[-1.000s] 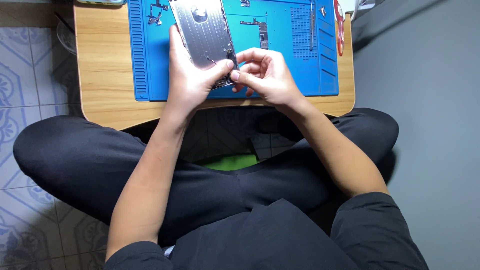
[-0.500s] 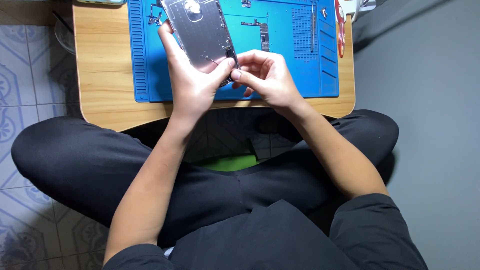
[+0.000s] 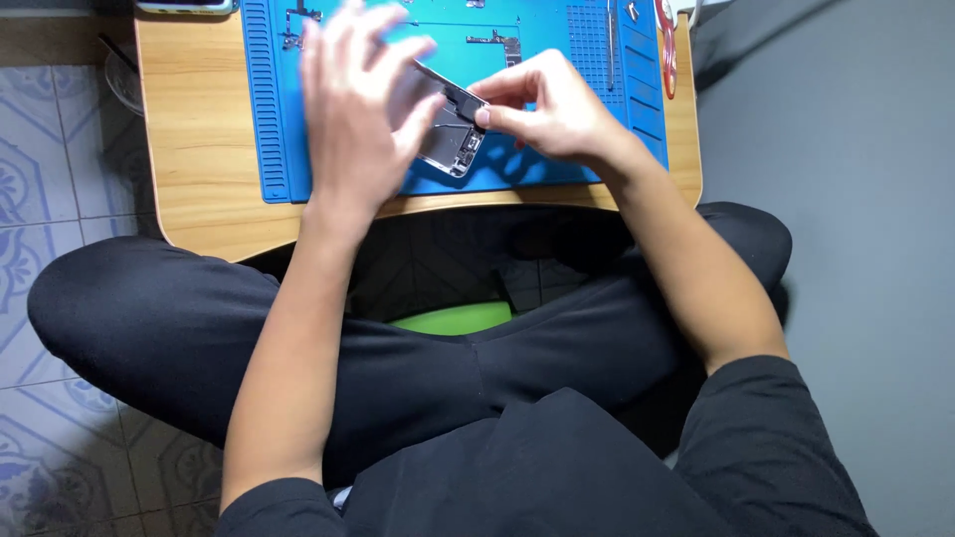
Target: The person is repairing a mobile phone by carefully assembling internal components and using precision tools on an anti-static mat.
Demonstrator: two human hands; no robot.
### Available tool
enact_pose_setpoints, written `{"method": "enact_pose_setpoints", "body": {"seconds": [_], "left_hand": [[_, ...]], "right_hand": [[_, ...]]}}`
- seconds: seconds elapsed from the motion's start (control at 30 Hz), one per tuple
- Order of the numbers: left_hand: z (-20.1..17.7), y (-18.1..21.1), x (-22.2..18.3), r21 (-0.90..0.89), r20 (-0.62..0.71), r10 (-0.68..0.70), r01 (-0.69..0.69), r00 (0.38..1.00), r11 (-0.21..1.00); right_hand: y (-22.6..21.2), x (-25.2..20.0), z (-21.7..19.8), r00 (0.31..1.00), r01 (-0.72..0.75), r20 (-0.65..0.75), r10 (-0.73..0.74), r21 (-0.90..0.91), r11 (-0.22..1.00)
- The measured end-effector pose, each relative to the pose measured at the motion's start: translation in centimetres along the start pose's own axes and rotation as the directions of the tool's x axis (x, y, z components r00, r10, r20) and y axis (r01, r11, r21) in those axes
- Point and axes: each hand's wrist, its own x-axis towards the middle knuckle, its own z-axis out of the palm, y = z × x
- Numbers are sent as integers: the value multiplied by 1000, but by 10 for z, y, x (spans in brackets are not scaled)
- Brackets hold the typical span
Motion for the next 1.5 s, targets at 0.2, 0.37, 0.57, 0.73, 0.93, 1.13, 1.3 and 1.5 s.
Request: {"method": "enact_pose_setpoints", "body": {"seconds": [0.2,0.37,0.57,0.73,0.93,1.13,1.3,1.5], "left_hand": [[35,-18,4,-10,27,89,-89,996,996],[40,-25,9,-21,-19,69,-70,997,997],[49,-32,9,-38,-41,9,-10,999,999],[52,-33,8,-40,-55,1,-4,998,999],[59,-28,11,-51,-95,-33,29,995,998],[59,-26,12,-57,-121,-84,78,989,995],[67,-32,11,-105,-134,-97,83,986,991],[64,-27,10,-34,-149,-75,71,986,997]], "right_hand": [[20,15,-13,997,58,57,-46,-227,972],[19,27,-8,998,60,-10,-68,-354,933],[10,24,11,962,29,-186,-199,-655,755],[12,17,16,908,54,-190,-374,-832,552],[15,13,20,856,76,-210,-472,-852,518],[15,15,13,878,137,-96,-468,-888,439],[15,18,8,906,183,-39,-422,-862,473],[19,19,7,906,187,-17,-423,-881,435]]}}
